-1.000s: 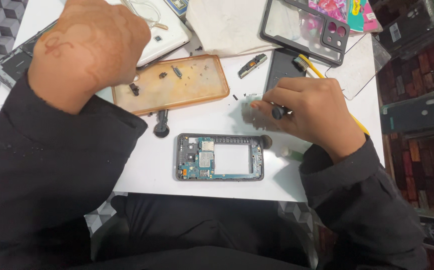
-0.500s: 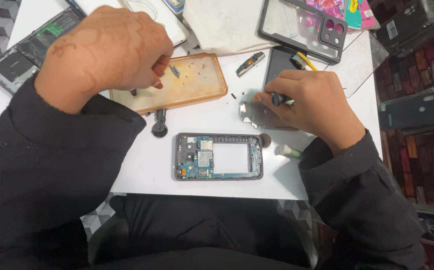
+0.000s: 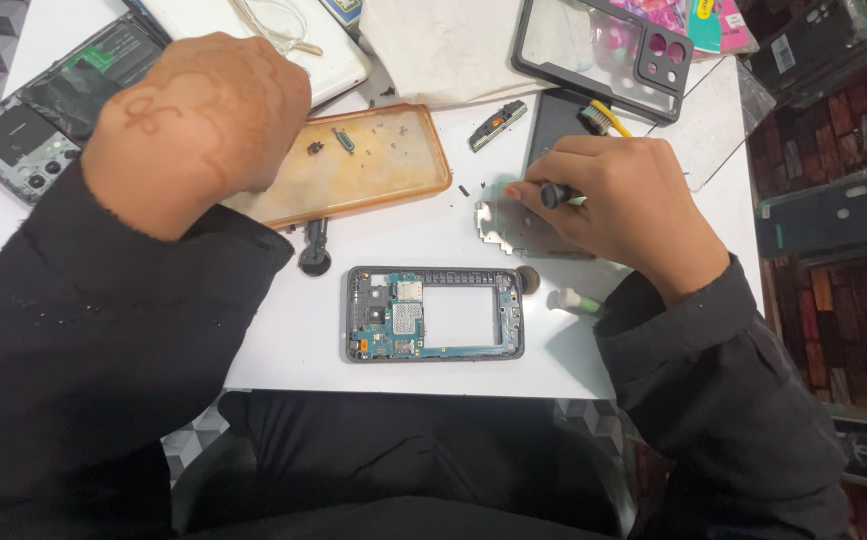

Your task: The person uses a screwdriver to remove screws from a smartphone's internal frame, detaches a metal shield, and repositions components on the motherboard. The person then places the shield back and secures it with screws.

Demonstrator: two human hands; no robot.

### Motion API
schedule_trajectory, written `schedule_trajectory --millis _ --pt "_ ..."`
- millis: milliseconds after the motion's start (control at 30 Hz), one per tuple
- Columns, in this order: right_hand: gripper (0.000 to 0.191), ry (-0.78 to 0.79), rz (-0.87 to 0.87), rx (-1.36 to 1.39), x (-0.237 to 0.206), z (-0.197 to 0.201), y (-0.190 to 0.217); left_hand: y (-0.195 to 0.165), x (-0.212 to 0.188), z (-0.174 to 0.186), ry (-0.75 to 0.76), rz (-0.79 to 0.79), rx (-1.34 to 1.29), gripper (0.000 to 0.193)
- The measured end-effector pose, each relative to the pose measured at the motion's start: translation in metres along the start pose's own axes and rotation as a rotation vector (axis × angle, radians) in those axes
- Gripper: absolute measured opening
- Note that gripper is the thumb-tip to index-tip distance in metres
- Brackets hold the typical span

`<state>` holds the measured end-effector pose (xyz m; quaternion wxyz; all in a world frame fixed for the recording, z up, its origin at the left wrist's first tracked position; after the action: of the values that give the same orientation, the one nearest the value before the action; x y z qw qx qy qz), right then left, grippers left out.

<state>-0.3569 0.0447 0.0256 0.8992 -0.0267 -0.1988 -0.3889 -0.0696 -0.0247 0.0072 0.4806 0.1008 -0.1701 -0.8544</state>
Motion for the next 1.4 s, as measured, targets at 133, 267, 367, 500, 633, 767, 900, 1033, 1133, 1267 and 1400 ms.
schedule_trajectory --millis 133,267,367,500,633,767,900,1033,1133,1267,1400 --pt "0.016 0.013 -0.003 0.013 0.001 -0.002 0.0 -0.005 -0.001 -0.011 -0.098 -0.022 -0.054 0.009" --pt "0.015 0.0 0.014 0.013 0.0 0.0 0.0 -0.01 -0.001 -0.015 -0.113 -0.041 -0.048 0.008" --pt "0.015 0.009 0.009 0.019 0.0 0.0 -0.001 -0.013 -0.002 -0.013 -0.162 -0.052 -0.052 0.008" --pt "0.015 0.02 0.001 0.024 0.0 0.0 -0.001 -0.015 -0.002 -0.009 -0.27 -0.078 -0.072 0.007" --pt "0.015 0.009 0.0 0.017 -0.001 0.0 0.0 -0.02 -0.007 -0.006 -0.547 -0.146 -0.129 0.007" --pt "0.016 0.01 0.002 0.017 0.0 -0.001 0.0 -0.025 -0.01 -0.006 -0.721 -0.21 -0.133 0.009" --pt "0.017 0.012 -0.001 0.013 -0.001 -0.003 -0.001 -0.024 -0.009 -0.003 -0.709 -0.209 -0.187 0.008" --pt "0.017 0.011 0.014 0.015 -0.002 -0.004 -0.001 -0.023 0.0 -0.001 -0.529 -0.147 -0.122 0.005" --pt "0.018 0.016 0.015 0.011 -0.002 -0.005 -0.002 -0.024 0.011 0.0 -0.433 -0.099 -0.005 0.008" --pt "0.017 0.027 0.01 0.014 -0.002 -0.005 -0.003 -0.025 0.011 0.0 -0.508 -0.087 0.101 0.008" --pt "0.017 0.022 0.009 0.014 -0.002 -0.005 -0.002 -0.025 0.017 -0.004 -0.421 -0.071 0.112 0.008"
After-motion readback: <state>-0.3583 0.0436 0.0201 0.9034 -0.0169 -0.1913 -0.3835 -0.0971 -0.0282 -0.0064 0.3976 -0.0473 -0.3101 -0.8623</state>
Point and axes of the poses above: each hand's wrist, its own x-axis towards the middle knuckle, its own z-axis out of the back of the hand, y = z × x, the point moved 3 cm from there along x, towards the middle knuckle, and after that the axes turned 7 degrees about x, right-handed, at the moved point
